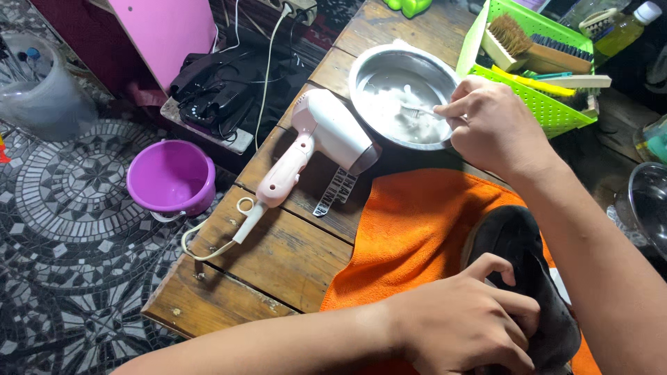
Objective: The person scrubs the white rubber sole and collar of a black sneaker using a small white brush and a cleaning solution. They repeatedly dip the brush into a metal bowl of white liquid and scrub different sections of the shoe's edge. Finally, the person wipes the cleaned areas with a purple cloth.
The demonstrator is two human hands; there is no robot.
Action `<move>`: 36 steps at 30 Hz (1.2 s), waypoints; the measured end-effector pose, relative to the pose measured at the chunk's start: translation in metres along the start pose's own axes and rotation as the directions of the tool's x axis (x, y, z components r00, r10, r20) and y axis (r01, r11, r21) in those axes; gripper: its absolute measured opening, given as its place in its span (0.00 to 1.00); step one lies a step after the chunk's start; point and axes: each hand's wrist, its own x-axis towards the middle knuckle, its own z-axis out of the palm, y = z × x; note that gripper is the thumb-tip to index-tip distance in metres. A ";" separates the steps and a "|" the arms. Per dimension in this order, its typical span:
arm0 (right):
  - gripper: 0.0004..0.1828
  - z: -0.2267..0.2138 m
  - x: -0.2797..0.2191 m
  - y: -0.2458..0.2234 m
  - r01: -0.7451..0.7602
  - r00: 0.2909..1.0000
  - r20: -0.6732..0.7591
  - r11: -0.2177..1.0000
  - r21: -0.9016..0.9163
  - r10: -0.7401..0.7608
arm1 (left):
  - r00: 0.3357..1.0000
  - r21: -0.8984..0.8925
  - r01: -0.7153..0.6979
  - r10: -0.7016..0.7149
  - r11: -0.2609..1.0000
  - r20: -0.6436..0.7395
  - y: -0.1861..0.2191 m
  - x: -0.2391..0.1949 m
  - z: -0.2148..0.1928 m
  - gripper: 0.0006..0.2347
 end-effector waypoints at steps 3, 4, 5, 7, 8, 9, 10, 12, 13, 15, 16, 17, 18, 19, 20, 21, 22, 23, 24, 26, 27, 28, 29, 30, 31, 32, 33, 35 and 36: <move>0.32 -0.002 -0.002 -0.008 -0.036 0.999 0.012 0.999 0.038 0.035 | 1.000 -0.005 -0.003 0.003 1.000 -0.012 0.001 0.001 0.002 0.03; 0.32 -0.003 -0.002 -0.009 -0.031 0.999 0.013 0.999 0.041 0.030 | 1.000 -0.010 -0.005 0.004 1.000 -0.019 0.001 0.002 0.002 0.02; 0.32 -0.002 -0.002 -0.009 -0.035 0.999 0.014 0.999 0.041 0.034 | 1.000 -0.014 -0.006 0.006 1.000 -0.018 0.001 0.002 0.003 0.02; 0.33 0.000 -0.001 -0.010 -0.043 0.999 0.020 0.999 -0.002 0.043 | 1.000 0.002 -0.020 0.020 1.000 -0.016 0.000 0.002 0.004 0.02; 0.33 0.001 -0.001 -0.010 -0.044 0.999 0.020 0.999 -0.002 0.044 | 1.000 0.002 -0.021 0.021 1.000 -0.016 0.000 0.002 0.005 0.02; 0.34 0.001 -0.001 -0.010 -0.031 0.999 0.021 0.999 -0.033 0.032 | 1.000 -0.006 -0.019 0.019 1.000 -0.011 0.000 0.002 0.005 0.02; 0.34 0.002 -0.001 -0.010 -0.019 1.000 0.023 0.998 -0.065 0.020 | 1.000 -0.013 -0.017 0.017 1.000 -0.006 0.000 0.002 0.005 0.03; 0.33 0.002 0.000 -0.010 -0.021 1.000 0.018 0.997 -0.078 0.022 | 1.000 -0.001 -0.017 0.017 1.000 0.001 -0.001 0.002 0.004 0.03; 0.31 0.003 0.000 -0.010 -0.023 0.999 0.019 0.995 -0.093 0.025 | 1.000 0.007 -0.015 0.015 1.000 0.004 0.000 0.003 0.004 0.02; 0.32 0.000 -0.002 -0.013 -0.042 0.999 0.024 0.997 -0.066 0.044 | 1.000 -0.009 -0.017 0.017 1.000 -0.006 0.001 0.003 0.004 0.02; 0.33 -0.002 -0.003 -0.015 -0.059 0.998 0.029 0.998 -0.038 0.060 | 1.000 -0.023 -0.019 0.019 1.000 -0.016 0.001 0.003 0.003 0.02; 0.33 -0.001 -0.003 -0.011 -0.056 0.998 0.028 0.998 -0.039 0.057 | 1.000 -0.020 -0.019 0.019 1.000 -0.016 0.000 0.003 0.004 0.02; 0.32 0.000 -0.004 -0.008 -0.035 0.999 0.015 0.999 -0.024 0.035 | 1.000 -0.011 -0.019 0.019 1.000 -0.011 -0.001 0.003 0.006 0.01; 0.31 0.000 -0.005 -0.003 -0.017 1.000 0.001 1.000 -0.008 0.017 | 1.000 -0.004 -0.019 0.019 1.000 -0.004 -0.002 0.002 0.007 0.02; 0.31 -0.005 -0.009 -0.008 -0.018 1.000 0.000 1.000 -0.008 0.018 | 1.000 -0.004 -0.021 0.021 1.000 -0.002 -0.001 0.002 0.007 0.02; 0.30 -0.010 -0.014 -0.013 -0.040 0.999 0.021 0.999 -0.018 0.040 | 1.000 -0.005 -0.014 0.014 1.000 -0.002 -0.001 0.002 0.006 0.02; 0.30 -0.015 -0.018 -0.017 -0.062 0.997 0.043 0.998 -0.028 0.063 | 1.000 -0.007 -0.007 0.007 1.000 -0.001 0.000 0.002 0.006 0.03; 0.30 -0.015 -0.021 -0.012 -0.063 0.997 0.043 0.998 -0.029 0.064 | 1.000 -0.007 -0.007 0.007 1.000 -0.001 -0.001 0.002 0.006 0.03; 0.28 -0.015 -0.024 -0.006 -0.022 1.000 0.012 0.999 -0.048 0.023 | 1.000 0.001 -0.008 0.008 1.000 0.003 -0.001 0.002 0.007 0.03; 0.26 -0.017 -0.035 0.002 0.015 1.000 -0.016 0.998 -0.066 -0.016 | 1.000 0.005 -0.006 0.006 1.000 0.009 -0.001 0.002 0.008 0.03; 0.24 -0.020 -0.040 0.005 0.042 0.997 -0.057 0.997 -0.064 -0.045 | 1.000 0.003 -0.005 0.005 1.000 0.004 -0.001 0.002 0.008 0.03; 0.21 -0.023 -0.046 0.007 0.068 0.992 -0.098 0.996 -0.062 -0.074 | 1.000 0.001 -0.003 0.003 1.000 -0.001 0.000 0.002 0.009 0.03; 0.21 -0.023 -0.050 0.014 0.071 0.992 -0.097 0.996 -0.063 -0.076 | 1.000 0.003 -0.002 0.002 1.000 -0.003 -0.002 0.000 0.012 0.03; 0.19 -0.023 -0.053 0.020 0.124 0.975 -0.173 0.987 -0.100 -0.140 | 1.000 0.036 0.006 -0.006 0.999 0.004 -0.005 -0.001 0.016 0.05; 0.17 -0.024 -0.058 0.027 0.172 0.948 -0.245 0.975 -0.140 -0.203 | 1.000 0.068 0.013 -0.014 0.998 0.013 -0.006 -0.002 0.019 0.07; 0.17 -0.026 -0.060 0.025 0.172 0.948 -0.244 0.975 -0.140 -0.202 | 1.000 0.067 0.014 -0.015 0.998 0.013 -0.006 -0.002 0.020 0.07; 0.20 -0.029 -0.062 0.024 0.147 0.960 -0.218 0.980 -0.135 -0.174 | 1.000 0.066 0.019 -0.021 0.998 0.022 -0.006 -0.002 0.020 0.07; 0.23 -0.032 -0.064 0.020 0.117 0.971 -0.192 0.984 -0.131 -0.141 | 0.999 0.062 0.022 -0.024 0.998 0.032 -0.005 -0.001 0.018 0.07; 0.19 -0.031 -0.063 0.018 0.127 0.970 -0.193 0.984 -0.122 -0.149 | 0.999 0.041 0.021 -0.022 0.999 0.028 -0.004 -0.001 0.016 0.08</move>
